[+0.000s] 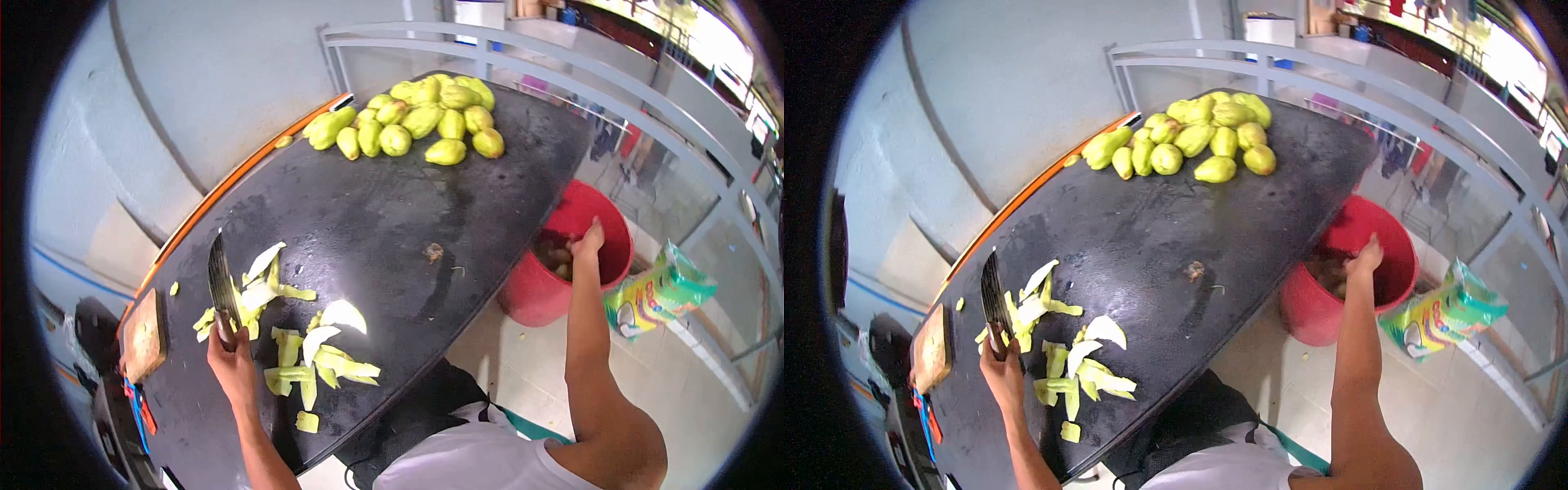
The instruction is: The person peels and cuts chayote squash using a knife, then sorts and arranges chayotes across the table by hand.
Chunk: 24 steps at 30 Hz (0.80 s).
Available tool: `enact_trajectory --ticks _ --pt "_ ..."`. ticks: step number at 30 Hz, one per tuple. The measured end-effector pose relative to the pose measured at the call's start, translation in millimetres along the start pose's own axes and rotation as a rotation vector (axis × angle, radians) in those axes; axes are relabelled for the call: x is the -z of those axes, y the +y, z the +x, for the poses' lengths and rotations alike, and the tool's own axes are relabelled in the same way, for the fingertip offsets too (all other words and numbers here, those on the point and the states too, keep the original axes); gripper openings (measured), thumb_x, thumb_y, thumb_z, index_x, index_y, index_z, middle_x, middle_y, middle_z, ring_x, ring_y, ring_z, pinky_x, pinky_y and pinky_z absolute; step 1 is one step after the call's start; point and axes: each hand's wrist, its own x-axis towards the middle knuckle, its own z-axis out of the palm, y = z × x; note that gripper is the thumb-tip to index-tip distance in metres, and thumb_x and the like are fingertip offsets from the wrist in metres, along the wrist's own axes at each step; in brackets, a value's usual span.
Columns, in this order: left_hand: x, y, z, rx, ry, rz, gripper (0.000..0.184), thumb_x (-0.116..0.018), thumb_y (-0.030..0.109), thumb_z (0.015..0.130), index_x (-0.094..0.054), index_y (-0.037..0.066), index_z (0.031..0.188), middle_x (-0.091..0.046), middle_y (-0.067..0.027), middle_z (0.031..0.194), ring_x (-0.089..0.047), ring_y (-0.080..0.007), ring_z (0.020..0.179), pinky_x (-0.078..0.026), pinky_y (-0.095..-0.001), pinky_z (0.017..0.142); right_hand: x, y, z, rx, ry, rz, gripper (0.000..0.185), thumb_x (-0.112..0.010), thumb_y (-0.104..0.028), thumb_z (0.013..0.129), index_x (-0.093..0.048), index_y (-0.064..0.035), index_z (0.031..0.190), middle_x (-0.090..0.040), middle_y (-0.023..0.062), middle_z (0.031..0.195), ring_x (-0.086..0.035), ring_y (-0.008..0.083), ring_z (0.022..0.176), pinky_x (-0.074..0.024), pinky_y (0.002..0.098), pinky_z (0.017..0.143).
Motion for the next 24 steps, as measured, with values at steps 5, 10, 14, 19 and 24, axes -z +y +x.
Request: enact_trajectory --ticks 5,10,14,19,24 --pt "5.8 5.0 -0.7 0.032 0.031 0.043 0.024 -0.071 0.002 0.093 -0.065 -0.004 0.115 -0.052 0.0026 0.081 -0.042 -0.0081 0.072 -0.038 -0.027 0.063 -156.8 -43.2 -117.4 1.062 -0.591 -0.214 0.048 -0.073 -0.013 0.098 -0.057 -0.0023 0.142 -0.064 0.0184 0.136 -0.063 0.024 0.122 -0.049 0.0381 0.106" --pt "14.7 3.1 0.3 0.02 0.024 0.15 0.029 -0.074 0.007 0.093 -0.067 -0.003 0.12 -0.056 -0.0047 0.077 -0.048 -0.0109 0.071 -0.045 -0.0302 0.066 -254.3 17.7 -192.4 1.19 -1.129 -1.088 0.058 -0.079 -0.015 0.084 -0.062 -0.0122 0.14 -0.068 0.0183 0.131 -0.069 0.0312 0.116 -0.0525 0.041 0.104" --pt "16.0 5.3 -1.2 0.017 0.064 0.155 0.034 -0.075 0.008 0.092 -0.068 -0.001 0.124 -0.069 -0.0133 0.085 -0.06 -0.0119 0.075 -0.052 -0.0306 0.074 -275.9 93.7 -173.5 1.381 -1.234 -1.677 0.068 -0.077 -0.02 0.077 -0.06 -0.0188 0.143 -0.059 0.02 0.14 -0.06 0.0392 0.126 -0.0508 0.0472 0.107" --pt "20.0 17.0 -2.0 -0.043 0.077 0.178 0.033 -0.075 0.007 0.09 -0.069 0.001 0.122 -0.071 -0.0174 0.077 -0.069 -0.0175 0.066 -0.054 -0.0308 0.071 -262.0 103.5 -236.1 1.163 -1.046 -1.511 0.07 -0.082 -0.03 0.078 -0.059 -0.0159 0.142 -0.064 0.0166 0.132 -0.063 0.0359 0.121 -0.0506 0.0458 0.103" --pt "21.8 27.7 -4.9 0.019 0.019 0.186 0.031 -0.075 0.01 0.092 -0.069 -0.002 0.12 -0.07 -0.0134 0.08 -0.056 -0.0099 0.067 -0.051 -0.0289 0.067 -274.2 124.4 -268.1 0.864 -1.499 -1.307 0.064 -0.079 -0.041 0.084 -0.065 -0.0054 0.135 -0.073 0.0163 0.122 -0.069 0.0283 0.113 -0.052 0.0394 0.097"
